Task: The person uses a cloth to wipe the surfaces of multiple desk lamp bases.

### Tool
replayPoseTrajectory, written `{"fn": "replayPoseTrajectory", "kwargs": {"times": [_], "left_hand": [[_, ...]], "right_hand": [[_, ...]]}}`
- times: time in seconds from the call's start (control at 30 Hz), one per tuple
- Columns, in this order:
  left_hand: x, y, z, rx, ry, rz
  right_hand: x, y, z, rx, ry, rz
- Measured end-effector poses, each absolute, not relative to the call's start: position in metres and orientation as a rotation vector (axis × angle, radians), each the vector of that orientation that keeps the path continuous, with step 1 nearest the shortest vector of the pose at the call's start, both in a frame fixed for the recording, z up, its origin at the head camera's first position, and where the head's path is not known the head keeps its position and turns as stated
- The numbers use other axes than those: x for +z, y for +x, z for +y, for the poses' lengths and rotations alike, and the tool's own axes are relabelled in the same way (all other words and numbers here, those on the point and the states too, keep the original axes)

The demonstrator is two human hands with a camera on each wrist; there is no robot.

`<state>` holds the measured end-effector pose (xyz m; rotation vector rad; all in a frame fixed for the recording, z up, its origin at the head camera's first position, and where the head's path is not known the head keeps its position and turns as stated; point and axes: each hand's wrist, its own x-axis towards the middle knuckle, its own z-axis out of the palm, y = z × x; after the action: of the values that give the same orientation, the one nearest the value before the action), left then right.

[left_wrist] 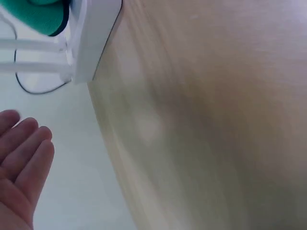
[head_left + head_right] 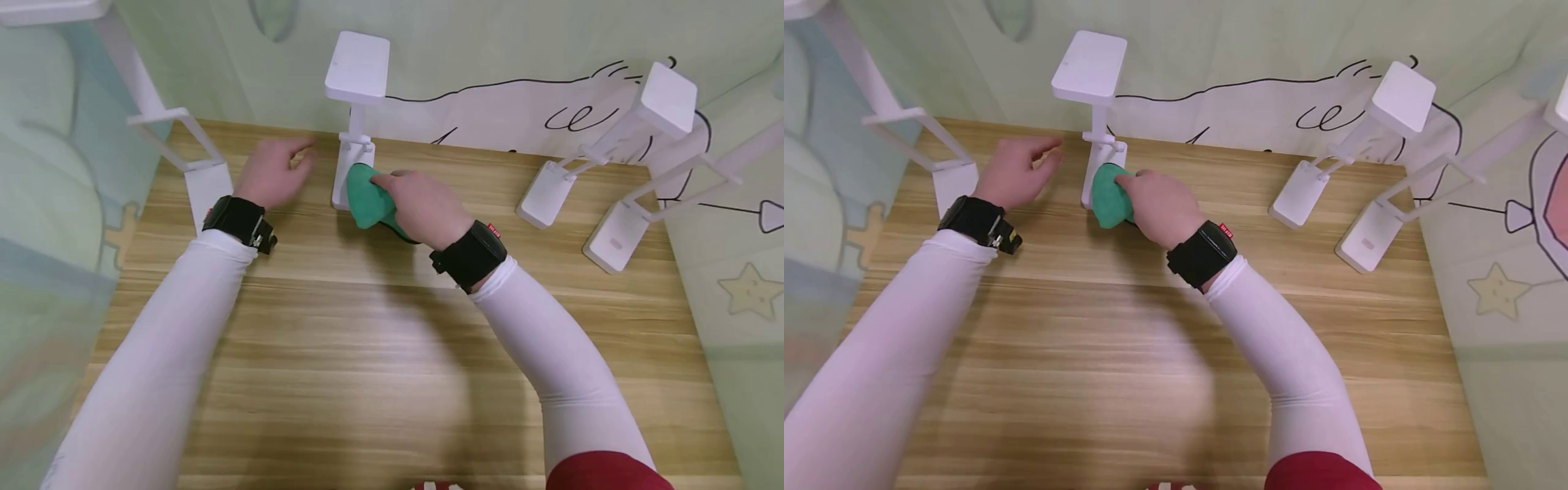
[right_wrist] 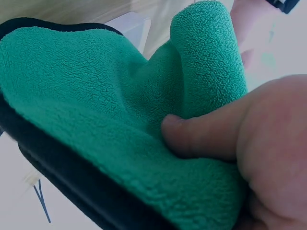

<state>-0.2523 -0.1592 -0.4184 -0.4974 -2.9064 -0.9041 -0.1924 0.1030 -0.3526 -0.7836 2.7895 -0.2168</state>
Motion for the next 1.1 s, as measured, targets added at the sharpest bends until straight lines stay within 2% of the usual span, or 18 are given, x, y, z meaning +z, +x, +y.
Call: {"fn": "replayPoseTrajectory", "kwargs": {"times": [0.3, 0.5, 0.67, 1.1], "left_hand": [[-0.42, -0.219, -0.224, -0.92, 0.05, -2.718], [-0.427, -0.21, -0.272, -0.95, 0.377, -2.61], [-0.433, -0.21, -0.295, -0.934, 0.589, -2.495], [-0.445, -0.213, -0.297, -1.26, 0.402, -2.399]], "right_hand": [[-0.348, -0.188, 0.095, -0.225, -0.859, 2.835], [-0.344, -0.183, 0.088, -0.216, -0.91, 2.845], [-0.343, -0.179, 0.082, -0.239, -0.945, 2.86], [-0.346, -0.177, 0.075, -0.245, -0.974, 2.858]]}}
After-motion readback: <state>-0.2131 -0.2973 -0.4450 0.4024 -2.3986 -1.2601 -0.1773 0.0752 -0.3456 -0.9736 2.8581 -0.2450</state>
